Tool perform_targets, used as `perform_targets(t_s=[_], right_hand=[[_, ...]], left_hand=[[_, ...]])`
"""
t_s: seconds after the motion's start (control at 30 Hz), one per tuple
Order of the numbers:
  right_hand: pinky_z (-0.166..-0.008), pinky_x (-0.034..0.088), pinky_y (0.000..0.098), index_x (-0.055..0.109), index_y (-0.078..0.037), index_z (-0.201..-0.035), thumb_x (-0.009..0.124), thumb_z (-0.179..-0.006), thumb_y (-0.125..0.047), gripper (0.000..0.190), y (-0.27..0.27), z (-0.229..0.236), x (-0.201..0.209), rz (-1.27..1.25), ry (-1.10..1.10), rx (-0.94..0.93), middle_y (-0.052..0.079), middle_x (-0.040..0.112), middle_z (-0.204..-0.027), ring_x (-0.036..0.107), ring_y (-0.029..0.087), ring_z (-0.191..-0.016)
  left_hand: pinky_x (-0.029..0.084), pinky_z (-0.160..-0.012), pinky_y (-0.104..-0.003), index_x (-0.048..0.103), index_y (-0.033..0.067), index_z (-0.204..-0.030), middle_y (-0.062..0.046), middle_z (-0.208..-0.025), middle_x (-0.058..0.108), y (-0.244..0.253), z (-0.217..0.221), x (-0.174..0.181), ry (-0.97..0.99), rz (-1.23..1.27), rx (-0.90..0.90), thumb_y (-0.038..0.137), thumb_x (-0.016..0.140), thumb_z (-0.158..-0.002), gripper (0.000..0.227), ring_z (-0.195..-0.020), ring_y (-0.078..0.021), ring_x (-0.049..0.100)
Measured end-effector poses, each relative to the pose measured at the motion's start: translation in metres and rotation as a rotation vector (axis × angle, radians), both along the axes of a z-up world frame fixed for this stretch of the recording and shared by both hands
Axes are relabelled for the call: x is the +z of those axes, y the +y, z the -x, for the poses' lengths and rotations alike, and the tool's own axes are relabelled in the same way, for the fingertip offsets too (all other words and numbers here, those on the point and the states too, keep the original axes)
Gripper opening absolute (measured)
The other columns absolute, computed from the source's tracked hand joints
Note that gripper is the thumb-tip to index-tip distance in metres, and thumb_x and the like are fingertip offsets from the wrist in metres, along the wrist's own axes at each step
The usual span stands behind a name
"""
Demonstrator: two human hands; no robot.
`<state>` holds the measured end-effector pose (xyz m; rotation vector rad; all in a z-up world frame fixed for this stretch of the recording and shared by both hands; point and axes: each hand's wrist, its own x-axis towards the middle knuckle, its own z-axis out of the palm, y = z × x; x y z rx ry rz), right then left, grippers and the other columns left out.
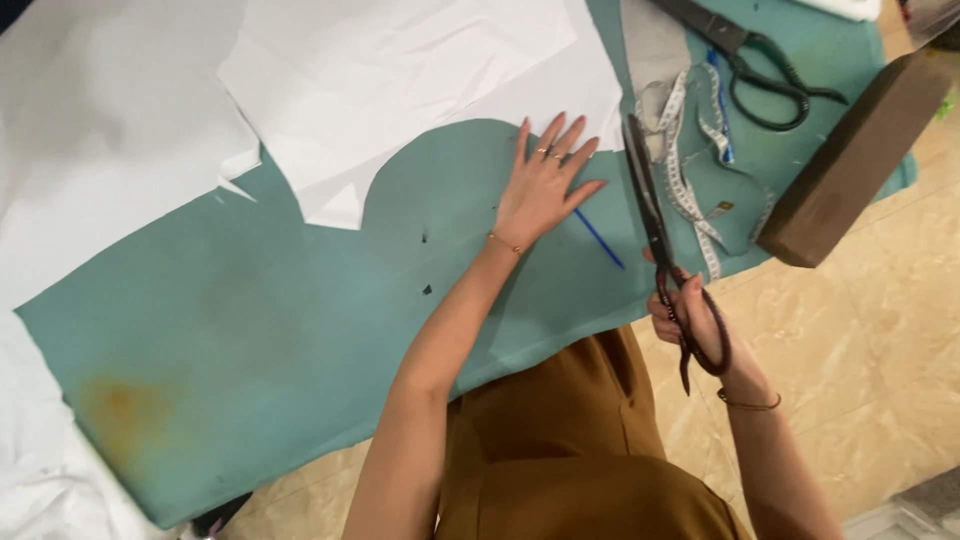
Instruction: The recorder uses sewing scissors to cut out patterns from a piece of white fabric on a workstation.
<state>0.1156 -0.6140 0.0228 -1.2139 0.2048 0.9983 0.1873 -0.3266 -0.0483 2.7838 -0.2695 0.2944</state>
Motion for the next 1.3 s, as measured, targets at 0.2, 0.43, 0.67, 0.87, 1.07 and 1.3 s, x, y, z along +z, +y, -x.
perform_targets(t_s=[0.2,0.43,0.67,0.87,1.07,1.3], right_hand=[[-0.048,0.028,0.024,0.028,-0.016,-0.161,0.031,-0.093,-0.069,0.086,0.002,-0.026,0.005,-0.031,-0.065,0.081,-0.001,0.037,-0.07,0.03,0.008,-0.054],[-0.053,0.03,0.0254,0.035,-0.004,-0.153,0.037,-0.1,-0.062,0.079,-0.038,-0.112,-0.008,-0.021,-0.133,0.327,0.0,0.037,-0.076,0.033,0.01,-0.063],[-0.063,0.041,0.024,0.039,-0.015,-0.153,0.047,-0.096,-0.06,0.074,-0.064,-0.254,0.029,0.022,-0.248,0.619,0.003,0.052,-0.089,0.042,0.01,-0.072],[-0.064,0.043,0.0258,0.057,0.0,-0.117,0.045,-0.095,-0.061,0.066,-0.06,-0.361,0.025,0.2,-0.199,0.898,0.002,0.053,-0.088,0.045,0.011,-0.072],[-0.065,0.047,0.0279,0.051,-0.007,-0.149,0.05,-0.094,-0.05,0.07,-0.02,-0.447,0.037,0.236,-0.449,1.144,0.004,0.066,-0.09,0.053,0.013,-0.074],[-0.069,0.05,0.024,0.057,-0.007,-0.147,0.058,-0.093,-0.034,0.06,0.045,-0.539,-0.014,0.25,-0.419,1.398,0.007,0.07,-0.094,0.061,0.013,-0.08]], left_hand=[[0.021,-0.126,-0.057,0.059,0.0197,-0.142,-0.004,-0.155,0.047,0.001,-0.006,0.013,0.023,-0.004,-0.063,0.057,0.053,-0.1,0.057,-0.148,-0.0248,0.036],[0.035,-0.119,-0.049,0.052,0.0115,-0.15,-0.008,-0.14,0.057,-0.01,-0.008,0.022,-0.026,0.162,0.093,0.049,0.063,-0.101,0.063,-0.134,-0.0251,0.051],[0.04,-0.096,-0.051,0.057,0.0075,-0.139,-0.005,-0.122,0.056,-0.082,-0.073,0.027,-0.151,0.033,0.57,0.036,0.077,-0.084,0.066,-0.112,-0.0243,0.052],[0.043,-0.094,-0.046,0.065,0.0099,-0.125,-0.003,-0.123,0.056,-0.086,-0.107,0.0,-0.227,-0.041,0.719,0.018,0.074,-0.09,0.037,-0.112,-0.0234,0.053],[0.046,-0.097,-0.043,0.069,0.0103,-0.107,-0.001,-0.128,0.061,-0.083,-0.106,0.006,-0.294,0.039,0.739,0.01,0.073,-0.092,0.016,-0.113,-0.0213,0.058],[0.048,-0.112,-0.042,0.069,0.0069,-0.109,-0.001,-0.147,0.058,-0.085,-0.106,0.004,-0.311,-0.069,0.678,0.008,0.07,-0.096,0.014,-0.129,-0.0213,0.057]])
